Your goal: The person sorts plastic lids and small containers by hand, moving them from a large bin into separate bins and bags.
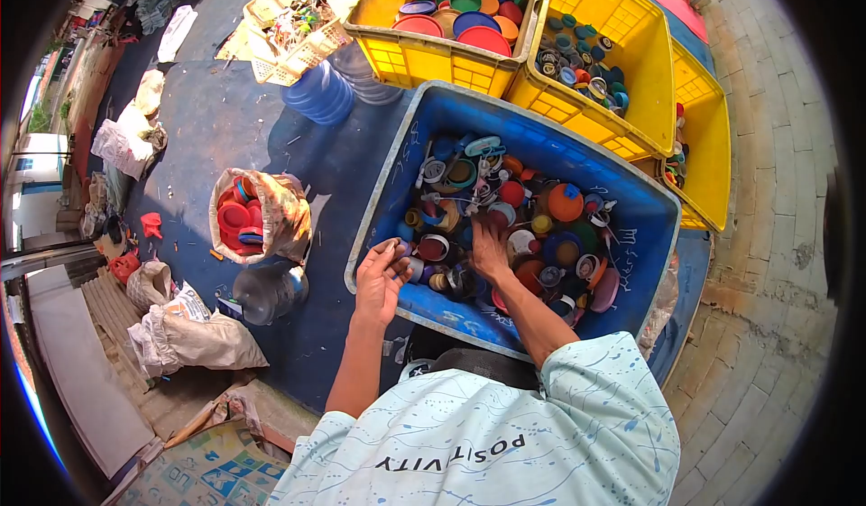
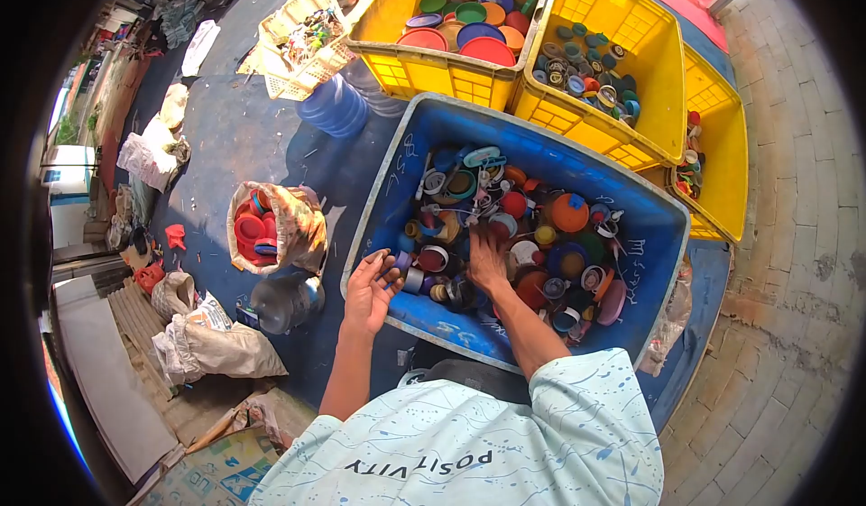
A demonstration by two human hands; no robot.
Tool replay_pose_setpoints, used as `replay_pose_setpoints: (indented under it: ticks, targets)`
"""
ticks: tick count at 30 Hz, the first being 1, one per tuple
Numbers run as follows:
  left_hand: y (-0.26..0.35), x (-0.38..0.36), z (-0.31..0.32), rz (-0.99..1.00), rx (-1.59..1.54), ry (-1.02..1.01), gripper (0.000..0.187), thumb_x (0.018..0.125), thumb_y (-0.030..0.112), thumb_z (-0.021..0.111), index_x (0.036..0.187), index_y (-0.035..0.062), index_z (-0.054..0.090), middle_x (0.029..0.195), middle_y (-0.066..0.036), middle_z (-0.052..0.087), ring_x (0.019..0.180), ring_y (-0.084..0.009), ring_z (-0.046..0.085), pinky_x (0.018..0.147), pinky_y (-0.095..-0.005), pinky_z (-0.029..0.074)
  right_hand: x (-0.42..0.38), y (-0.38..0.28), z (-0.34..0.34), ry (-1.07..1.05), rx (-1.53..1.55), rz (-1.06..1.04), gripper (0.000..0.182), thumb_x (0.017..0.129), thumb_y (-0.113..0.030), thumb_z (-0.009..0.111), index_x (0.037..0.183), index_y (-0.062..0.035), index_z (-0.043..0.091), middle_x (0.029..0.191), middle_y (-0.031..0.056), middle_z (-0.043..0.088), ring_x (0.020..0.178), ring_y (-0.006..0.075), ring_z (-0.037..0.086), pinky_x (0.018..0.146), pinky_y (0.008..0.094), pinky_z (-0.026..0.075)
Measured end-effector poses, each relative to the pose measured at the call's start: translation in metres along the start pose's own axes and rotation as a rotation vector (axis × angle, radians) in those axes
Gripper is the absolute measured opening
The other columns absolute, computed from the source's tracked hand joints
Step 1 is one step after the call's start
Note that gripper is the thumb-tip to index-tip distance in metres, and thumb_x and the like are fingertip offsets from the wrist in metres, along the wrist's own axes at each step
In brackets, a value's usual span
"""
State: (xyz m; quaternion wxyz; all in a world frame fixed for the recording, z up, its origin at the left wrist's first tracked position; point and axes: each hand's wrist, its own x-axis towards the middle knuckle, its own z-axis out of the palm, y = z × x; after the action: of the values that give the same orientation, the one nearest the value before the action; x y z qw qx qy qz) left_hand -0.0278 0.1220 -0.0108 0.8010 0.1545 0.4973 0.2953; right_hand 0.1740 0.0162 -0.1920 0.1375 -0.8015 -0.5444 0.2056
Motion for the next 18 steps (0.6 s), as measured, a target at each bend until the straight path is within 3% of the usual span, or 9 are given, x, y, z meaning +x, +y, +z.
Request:
replay_pose_setpoints:
  ticks: [1, 4, 7, 10, 13, 14, 18]
  targets:
    - [0.001, 0.006, 0.002, -0.009, 0.013, -0.001, 0.020, 0.091, 0.016, 0.061, 0.109, 0.0081, 0.058, 0.099, -0.005, 0.061, 0.086, -0.0153, 0.059, 0.075, -0.0326, 0.050, 0.000, 0.000, 0.003, 0.030, -0.028, 0.007, 0.088, 0.064, -0.010, 0.073, 0.139, -0.0045, 0.028, 0.141, 0.0182, 0.035, 0.133, 0.0352, 0.030, 0.102, 0.0730, 0.013]
    - [0.002, 0.018, 0.013, -0.023, 0.082, 0.019, 0.019, 0.090, 0.016, 0.063, 0.107, 0.0089, 0.058, 0.097, -0.004, 0.061, 0.084, -0.0135, 0.058, 0.074, -0.0300, 0.050, -0.003, -0.001, -0.005, 0.049, 0.135, 0.093, 0.076, 0.069, -0.009, 0.071, 0.135, -0.0049, 0.035, 0.137, 0.0200, 0.041, 0.127, 0.0382, 0.039, 0.103, 0.0625, 0.026]
    - [-0.006, 0.033, 0.018, -0.039, 0.139, 0.023, 0.021, 0.088, 0.013, 0.065, 0.108, 0.0086, 0.058, 0.096, -0.003, 0.060, 0.084, -0.0127, 0.058, 0.072, -0.0286, 0.050, -0.008, 0.007, -0.006, 0.117, 0.330, 0.092, 0.054, 0.075, -0.011, 0.067, 0.125, -0.0032, 0.047, 0.114, 0.0226, 0.058, 0.110, 0.0389, 0.054, 0.095, 0.0488, 0.039]
    - [-0.023, 0.052, 0.017, -0.028, 0.237, 0.043, 0.032, 0.084, 0.010, 0.069, 0.113, 0.0070, 0.054, 0.100, -0.004, 0.058, 0.083, -0.0127, 0.058, 0.070, -0.0272, 0.050, -0.010, 0.013, -0.012, 0.156, 0.509, 0.304, 0.034, 0.080, -0.011, 0.063, 0.112, -0.0008, 0.057, 0.093, 0.0232, 0.064, 0.090, 0.0396, 0.062, 0.081, 0.0428, 0.047]
    - [-0.035, 0.069, 0.019, 0.020, 0.392, 0.087, 0.047, 0.079, 0.008, 0.073, 0.119, 0.0042, 0.049, 0.108, -0.008, 0.055, 0.082, -0.0129, 0.058, 0.068, -0.0258, 0.050, -0.018, 0.021, -0.027, 0.332, 0.598, 0.406, 0.030, 0.082, -0.011, 0.062, 0.110, 0.0007, 0.058, 0.085, 0.0219, 0.065, 0.081, 0.0391, 0.064, 0.072, 0.0428, 0.049]
    - [-0.040, 0.075, 0.020, 0.040, 0.448, 0.102, 0.052, 0.077, 0.008, 0.075, 0.121, 0.0031, 0.047, 0.110, -0.009, 0.054, 0.082, -0.0129, 0.058, 0.068, -0.0254, 0.050, -0.023, 0.031, -0.022, 0.350, 0.614, 0.437, 0.030, 0.085, -0.013, 0.062, 0.112, 0.0000, 0.058, 0.084, 0.0158, 0.066, 0.075, 0.0298, 0.065, 0.066, 0.0381, 0.049]
    - [-0.051, 0.095, 0.021, 0.112, 0.712, 0.134, 0.061, 0.073, 0.007, 0.076, 0.124, 0.0001, 0.044, 0.120, -0.015, 0.051, 0.092, -0.0161, 0.058, 0.070, -0.0253, 0.050, -0.043, 0.057, -0.026, 0.213, 0.954, 0.668, 0.031, 0.090, -0.019, 0.060, 0.114, -0.0002, 0.057, 0.086, 0.0042, 0.063, 0.073, 0.0118, 0.059, 0.064, 0.0273, 0.048]
